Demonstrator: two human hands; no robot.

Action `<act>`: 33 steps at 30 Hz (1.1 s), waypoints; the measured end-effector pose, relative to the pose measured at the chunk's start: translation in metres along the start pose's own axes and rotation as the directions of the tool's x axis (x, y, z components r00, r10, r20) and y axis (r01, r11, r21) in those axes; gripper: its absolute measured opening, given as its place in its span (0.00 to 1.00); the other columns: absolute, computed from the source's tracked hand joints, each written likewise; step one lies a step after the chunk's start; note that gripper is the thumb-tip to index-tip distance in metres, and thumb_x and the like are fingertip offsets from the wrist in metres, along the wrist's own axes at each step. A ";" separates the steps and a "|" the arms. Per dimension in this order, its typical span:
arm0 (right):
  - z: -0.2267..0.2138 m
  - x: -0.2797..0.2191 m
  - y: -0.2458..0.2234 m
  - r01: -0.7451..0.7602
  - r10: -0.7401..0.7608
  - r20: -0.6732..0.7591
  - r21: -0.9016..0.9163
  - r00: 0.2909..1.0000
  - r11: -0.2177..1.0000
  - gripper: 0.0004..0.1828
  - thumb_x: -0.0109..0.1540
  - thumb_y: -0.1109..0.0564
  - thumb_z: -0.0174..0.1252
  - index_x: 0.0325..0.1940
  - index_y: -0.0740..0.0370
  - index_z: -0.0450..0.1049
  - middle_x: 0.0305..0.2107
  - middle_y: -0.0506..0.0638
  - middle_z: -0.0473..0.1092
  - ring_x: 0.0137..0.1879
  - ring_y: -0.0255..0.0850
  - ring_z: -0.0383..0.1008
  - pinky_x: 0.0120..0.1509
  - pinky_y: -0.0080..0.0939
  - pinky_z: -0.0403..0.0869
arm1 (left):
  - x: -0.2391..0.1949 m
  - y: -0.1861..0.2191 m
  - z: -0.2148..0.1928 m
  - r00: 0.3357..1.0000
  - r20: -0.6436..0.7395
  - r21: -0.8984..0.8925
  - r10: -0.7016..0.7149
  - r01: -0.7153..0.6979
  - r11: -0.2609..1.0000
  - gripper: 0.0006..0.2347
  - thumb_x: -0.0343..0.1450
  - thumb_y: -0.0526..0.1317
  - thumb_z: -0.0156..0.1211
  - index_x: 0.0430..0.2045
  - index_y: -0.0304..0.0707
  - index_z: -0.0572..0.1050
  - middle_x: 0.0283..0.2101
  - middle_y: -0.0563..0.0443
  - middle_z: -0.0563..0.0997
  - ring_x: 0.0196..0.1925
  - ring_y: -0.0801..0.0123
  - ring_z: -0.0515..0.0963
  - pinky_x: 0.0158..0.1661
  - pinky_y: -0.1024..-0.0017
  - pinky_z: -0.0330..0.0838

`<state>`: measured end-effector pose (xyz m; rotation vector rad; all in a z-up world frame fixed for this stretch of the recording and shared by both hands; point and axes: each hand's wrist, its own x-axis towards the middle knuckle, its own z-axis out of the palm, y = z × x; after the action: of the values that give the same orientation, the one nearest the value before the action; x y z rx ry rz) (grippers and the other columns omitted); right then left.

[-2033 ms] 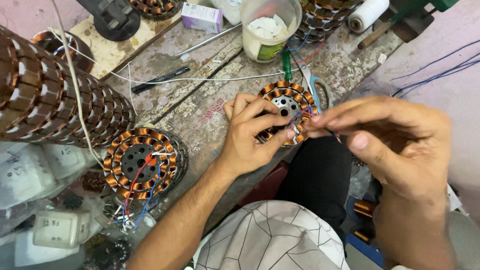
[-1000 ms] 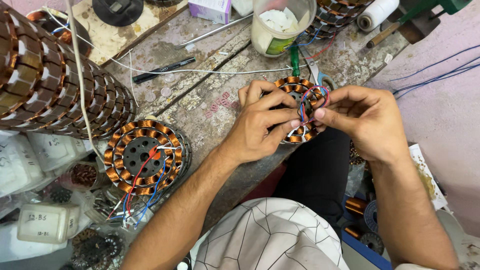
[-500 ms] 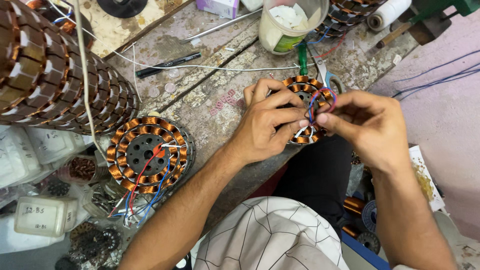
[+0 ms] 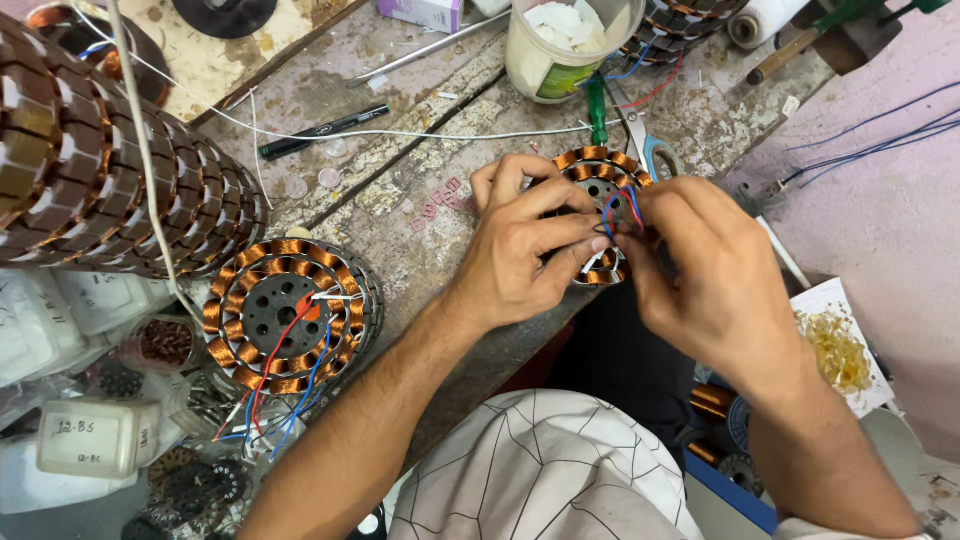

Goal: The person connects wires to an electric motor stator by hand and using scissors. They strip insulation from the wire ends, twist them onto the stator's copper coils, and tuck the completed connections into the stator slots.

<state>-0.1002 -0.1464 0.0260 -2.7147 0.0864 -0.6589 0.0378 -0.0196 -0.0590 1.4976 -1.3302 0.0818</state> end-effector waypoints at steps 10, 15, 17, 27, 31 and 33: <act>0.003 -0.007 0.008 -0.323 0.314 0.078 0.146 0.946 0.935 0.10 0.58 0.68 0.69 0.39 0.69 0.75 0.29 0.54 0.76 0.31 0.40 0.76 0.36 0.38 0.72 | -0.002 0.004 0.000 1.000 -0.028 0.019 0.005 -0.004 1.000 0.04 0.68 0.38 0.71 0.29 0.39 0.82 0.42 0.57 0.80 0.54 0.61 0.73 0.59 0.58 0.55; 0.005 -0.005 0.029 -0.472 0.442 0.168 0.377 0.881 0.797 0.07 0.58 0.66 0.72 0.37 0.66 0.79 0.32 0.48 0.79 0.37 0.28 0.78 0.41 0.31 0.77 | -0.004 -0.002 0.004 1.000 -0.025 -0.041 -0.011 0.010 0.999 0.04 0.69 0.39 0.71 0.32 0.40 0.83 0.43 0.58 0.80 0.55 0.62 0.72 0.60 0.59 0.54; 0.007 -0.011 0.032 -0.400 0.388 0.108 0.350 0.915 0.847 0.08 0.59 0.67 0.72 0.38 0.68 0.79 0.33 0.49 0.78 0.38 0.29 0.78 0.42 0.31 0.76 | -0.004 -0.003 0.004 1.000 -0.018 -0.043 -0.016 0.016 0.999 0.05 0.69 0.39 0.71 0.33 0.40 0.84 0.43 0.59 0.80 0.56 0.63 0.71 0.61 0.60 0.54; 0.016 -0.018 0.059 -0.448 0.397 0.236 0.652 0.887 0.612 0.08 0.59 0.68 0.69 0.38 0.69 0.76 0.37 0.50 0.78 0.43 0.32 0.78 0.49 0.33 0.79 | -0.004 0.003 0.006 0.995 -0.009 -0.043 -0.098 0.097 0.994 0.05 0.69 0.39 0.71 0.34 0.42 0.84 0.41 0.60 0.80 0.55 0.64 0.70 0.59 0.62 0.54; 0.015 -0.019 0.057 -0.448 0.377 0.255 0.632 0.891 0.632 0.08 0.60 0.70 0.67 0.40 0.69 0.74 0.36 0.49 0.77 0.43 0.32 0.78 0.48 0.33 0.79 | -0.002 0.006 0.003 0.997 -0.017 -0.011 -0.071 0.071 0.997 0.05 0.68 0.39 0.71 0.34 0.42 0.84 0.41 0.60 0.80 0.54 0.64 0.71 0.58 0.61 0.54; 0.012 -0.019 0.054 -0.454 0.374 0.260 0.584 0.890 0.673 0.07 0.61 0.70 0.65 0.40 0.69 0.74 0.35 0.50 0.76 0.42 0.32 0.78 0.47 0.33 0.79 | -0.001 0.008 0.002 0.999 -0.021 0.019 -0.043 0.043 0.999 0.05 0.68 0.39 0.71 0.34 0.41 0.84 0.41 0.59 0.80 0.54 0.63 0.71 0.58 0.61 0.55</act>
<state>-0.1103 -0.1905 -0.0111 -1.9615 0.3734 -0.3006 0.0307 -0.0183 -0.0556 1.5371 -1.2833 0.0825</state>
